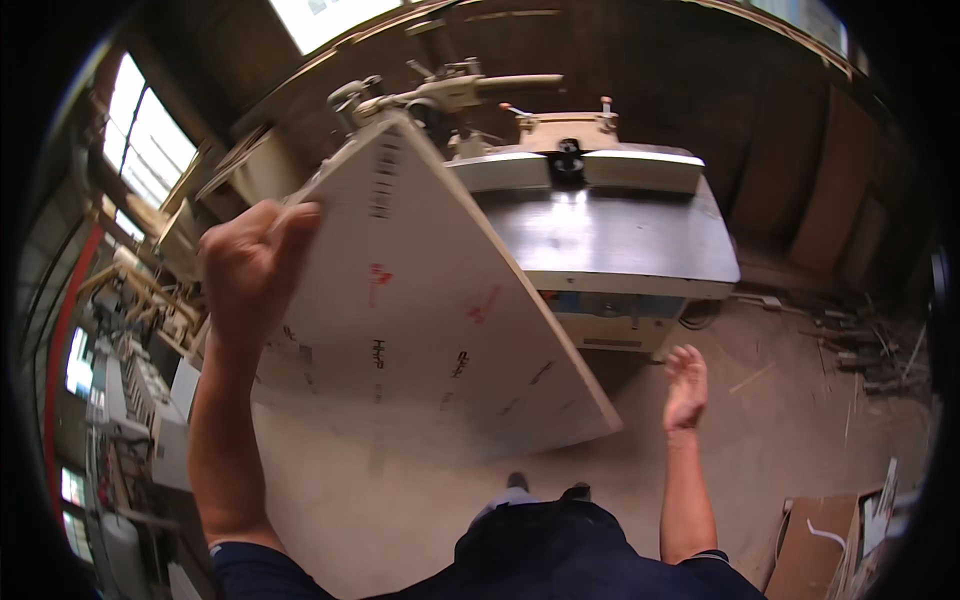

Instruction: The person picks up large boards and passes them across a shaper machine spindle by hand to process the edges, then stacks the finished boards onto a nearby cart.

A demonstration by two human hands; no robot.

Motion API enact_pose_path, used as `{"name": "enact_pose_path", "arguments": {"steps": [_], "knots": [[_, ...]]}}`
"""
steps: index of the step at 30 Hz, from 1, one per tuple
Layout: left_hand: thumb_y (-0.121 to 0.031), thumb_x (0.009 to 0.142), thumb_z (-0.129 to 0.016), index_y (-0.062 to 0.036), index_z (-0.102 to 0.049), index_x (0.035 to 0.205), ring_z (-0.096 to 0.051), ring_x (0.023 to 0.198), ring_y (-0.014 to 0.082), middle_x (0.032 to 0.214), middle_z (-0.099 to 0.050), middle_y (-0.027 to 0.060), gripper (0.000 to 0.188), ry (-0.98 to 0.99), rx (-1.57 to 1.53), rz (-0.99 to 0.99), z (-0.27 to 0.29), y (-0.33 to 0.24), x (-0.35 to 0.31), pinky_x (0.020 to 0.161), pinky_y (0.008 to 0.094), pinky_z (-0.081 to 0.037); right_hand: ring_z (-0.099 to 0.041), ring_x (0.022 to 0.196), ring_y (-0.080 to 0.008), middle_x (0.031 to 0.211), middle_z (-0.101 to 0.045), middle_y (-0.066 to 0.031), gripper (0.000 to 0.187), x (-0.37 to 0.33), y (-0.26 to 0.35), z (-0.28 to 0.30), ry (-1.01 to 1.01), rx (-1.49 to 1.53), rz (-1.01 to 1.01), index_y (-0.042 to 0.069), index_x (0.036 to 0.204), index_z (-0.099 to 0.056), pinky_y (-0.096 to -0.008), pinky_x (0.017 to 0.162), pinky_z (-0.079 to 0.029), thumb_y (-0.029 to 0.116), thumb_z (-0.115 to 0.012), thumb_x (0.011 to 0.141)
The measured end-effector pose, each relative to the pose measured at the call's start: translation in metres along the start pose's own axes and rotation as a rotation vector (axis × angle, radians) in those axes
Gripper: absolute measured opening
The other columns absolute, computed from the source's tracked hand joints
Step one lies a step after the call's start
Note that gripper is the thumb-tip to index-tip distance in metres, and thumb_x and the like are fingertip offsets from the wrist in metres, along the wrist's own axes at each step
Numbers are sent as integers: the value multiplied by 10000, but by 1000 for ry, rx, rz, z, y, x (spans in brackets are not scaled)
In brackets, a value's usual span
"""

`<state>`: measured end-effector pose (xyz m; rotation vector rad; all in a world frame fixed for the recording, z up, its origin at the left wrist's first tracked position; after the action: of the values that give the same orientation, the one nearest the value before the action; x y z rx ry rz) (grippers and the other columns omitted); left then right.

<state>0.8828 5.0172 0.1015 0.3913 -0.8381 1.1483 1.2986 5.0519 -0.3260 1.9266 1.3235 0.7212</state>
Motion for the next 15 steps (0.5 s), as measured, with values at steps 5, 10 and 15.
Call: {"name": "enact_pose_path", "arguments": {"steps": [5,10,15], "knots": [[-564,755,-665,-60,-437,501,-428,375,241,431,-414,84,609,256,169,-616,-97,-114,68,414,336,-369,-371,1303,-249,1394,-422,-115,716,-39,2,-133,820,-109,-131,57,1327,-461,-394,1061,-304,239,-777,711],[-623,718,-650,-81,-496,491,-537,421,247,457,-491,79,608,332,237,-891,-162,-189,127,443,328,-433,-544,813,-107,866,-610,4,270,-36,15,-162,592,21,-254,37,953,-622,-281,730,-467,-22,-700,702],[-414,736,-728,-55,-570,1117,-556,1024,257,1004,-593,106,546,-89,169,-884,-209,-192,159,880,398,-428,-597,792,-153,862,-637,-20,311,14,27,-165,344,399,-457,35,975,-630,-297,745,-487,-55,-676,681]]}}
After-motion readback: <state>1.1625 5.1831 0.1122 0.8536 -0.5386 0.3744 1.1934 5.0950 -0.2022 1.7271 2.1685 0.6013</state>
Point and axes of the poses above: each hand's wrist, its own x-axis towards the middle knuckle, its own z-axis out of the back of the hand, y = z × x, the point moved 2 cm from there along x, towards the middle knuckle
